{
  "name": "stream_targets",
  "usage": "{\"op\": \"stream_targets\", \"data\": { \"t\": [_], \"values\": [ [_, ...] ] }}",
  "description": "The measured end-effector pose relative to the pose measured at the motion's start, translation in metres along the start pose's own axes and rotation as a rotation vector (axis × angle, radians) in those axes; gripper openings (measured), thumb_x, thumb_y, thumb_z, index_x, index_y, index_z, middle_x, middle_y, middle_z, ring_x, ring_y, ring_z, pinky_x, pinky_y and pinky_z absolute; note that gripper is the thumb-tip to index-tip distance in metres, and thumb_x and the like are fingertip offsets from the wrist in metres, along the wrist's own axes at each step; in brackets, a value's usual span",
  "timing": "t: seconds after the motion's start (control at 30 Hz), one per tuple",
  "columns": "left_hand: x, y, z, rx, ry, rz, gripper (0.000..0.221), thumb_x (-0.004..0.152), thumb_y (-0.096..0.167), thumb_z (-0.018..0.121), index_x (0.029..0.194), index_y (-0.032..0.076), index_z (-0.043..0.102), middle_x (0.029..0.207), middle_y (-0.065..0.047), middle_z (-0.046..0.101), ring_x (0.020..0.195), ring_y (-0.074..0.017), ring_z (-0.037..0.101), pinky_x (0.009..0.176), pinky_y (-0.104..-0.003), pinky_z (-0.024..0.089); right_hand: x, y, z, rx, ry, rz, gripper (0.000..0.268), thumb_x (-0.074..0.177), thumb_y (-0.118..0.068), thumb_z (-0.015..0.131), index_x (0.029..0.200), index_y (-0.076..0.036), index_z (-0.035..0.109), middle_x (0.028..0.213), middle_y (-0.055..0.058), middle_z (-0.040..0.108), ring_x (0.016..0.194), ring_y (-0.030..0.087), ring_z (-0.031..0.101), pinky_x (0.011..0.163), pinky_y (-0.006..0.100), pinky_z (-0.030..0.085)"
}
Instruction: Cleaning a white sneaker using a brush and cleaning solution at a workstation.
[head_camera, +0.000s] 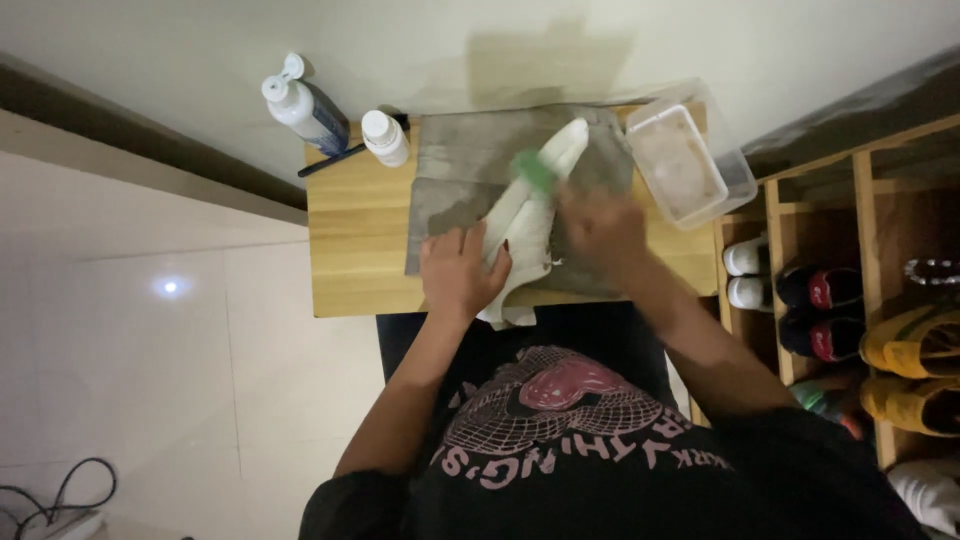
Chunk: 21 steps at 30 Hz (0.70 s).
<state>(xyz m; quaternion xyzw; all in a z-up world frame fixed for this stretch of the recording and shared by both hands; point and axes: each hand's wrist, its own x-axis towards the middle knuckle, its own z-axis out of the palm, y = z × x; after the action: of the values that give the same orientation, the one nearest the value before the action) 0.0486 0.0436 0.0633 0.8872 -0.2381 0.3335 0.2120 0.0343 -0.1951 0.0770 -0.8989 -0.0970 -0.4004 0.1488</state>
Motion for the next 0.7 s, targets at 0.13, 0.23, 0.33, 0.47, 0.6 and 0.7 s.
{"op": "stream_targets", "data": {
  "t": [0.13,0.23,0.33,0.47,0.6,0.7],
  "values": [
    [0.001,0.000,-0.004,-0.028,-0.039,-0.003,0.035,0.077,0.041,0.073,0.094,0.009,0.074,0.067,-0.007,0.054,0.060,-0.0268,0.061,0.072,-0.037,0.048,-0.018,0.031,0.018,-0.087,0.032,0.022,0.045,0.096,-0.013,0.081,0.059,-0.015,0.056,0.051,0.005,0.047,0.045,0.027,0.052,0.047,0.034,0.042],
    [0.004,0.000,-0.006,-0.022,-0.021,-0.009,0.034,0.078,0.040,0.074,0.093,0.009,0.075,0.067,-0.006,0.055,0.060,-0.0254,0.062,0.073,-0.036,0.049,-0.011,0.022,0.024,0.042,0.084,0.126,0.047,0.102,-0.010,0.076,0.062,-0.012,0.053,0.052,0.005,0.048,0.044,0.025,0.051,0.045,0.031,0.037],
    [0.004,0.001,-0.008,-0.010,-0.021,0.009,0.034,0.078,0.041,0.073,0.094,0.011,0.074,0.068,-0.006,0.054,0.061,-0.0248,0.061,0.072,-0.035,0.049,-0.005,-0.028,-0.006,0.050,-0.179,-0.036,0.011,0.096,-0.023,0.073,0.086,-0.019,0.076,0.054,0.002,0.051,0.039,0.023,0.046,0.043,0.033,0.041],
    [0.001,0.001,-0.006,-0.011,-0.030,-0.016,0.034,0.077,0.039,0.075,0.094,0.009,0.075,0.069,-0.006,0.055,0.062,-0.0254,0.062,0.072,-0.036,0.049,-0.021,0.025,0.016,0.008,-0.017,0.080,0.048,0.100,-0.015,0.076,0.058,-0.016,0.053,0.050,0.006,0.047,0.045,0.028,0.053,0.048,0.033,0.040],
    [0.003,0.000,-0.006,-0.005,-0.041,-0.017,0.035,0.076,0.040,0.076,0.094,0.010,0.074,0.068,-0.006,0.056,0.061,-0.0248,0.063,0.072,-0.036,0.050,-0.022,0.000,0.003,0.039,-0.093,0.033,0.015,0.102,-0.019,0.070,0.087,-0.017,0.072,0.054,0.005,0.049,0.044,0.027,0.050,0.046,0.033,0.041],
    [0.000,0.000,-0.005,-0.017,-0.059,-0.026,0.034,0.076,0.039,0.076,0.094,0.010,0.074,0.069,-0.006,0.057,0.062,-0.0242,0.064,0.074,-0.035,0.050,-0.054,0.030,0.015,0.000,-0.165,0.060,0.013,0.100,-0.023,0.068,0.087,-0.021,0.071,0.056,0.003,0.049,0.045,0.026,0.050,0.048,0.035,0.044]
  ]
}}
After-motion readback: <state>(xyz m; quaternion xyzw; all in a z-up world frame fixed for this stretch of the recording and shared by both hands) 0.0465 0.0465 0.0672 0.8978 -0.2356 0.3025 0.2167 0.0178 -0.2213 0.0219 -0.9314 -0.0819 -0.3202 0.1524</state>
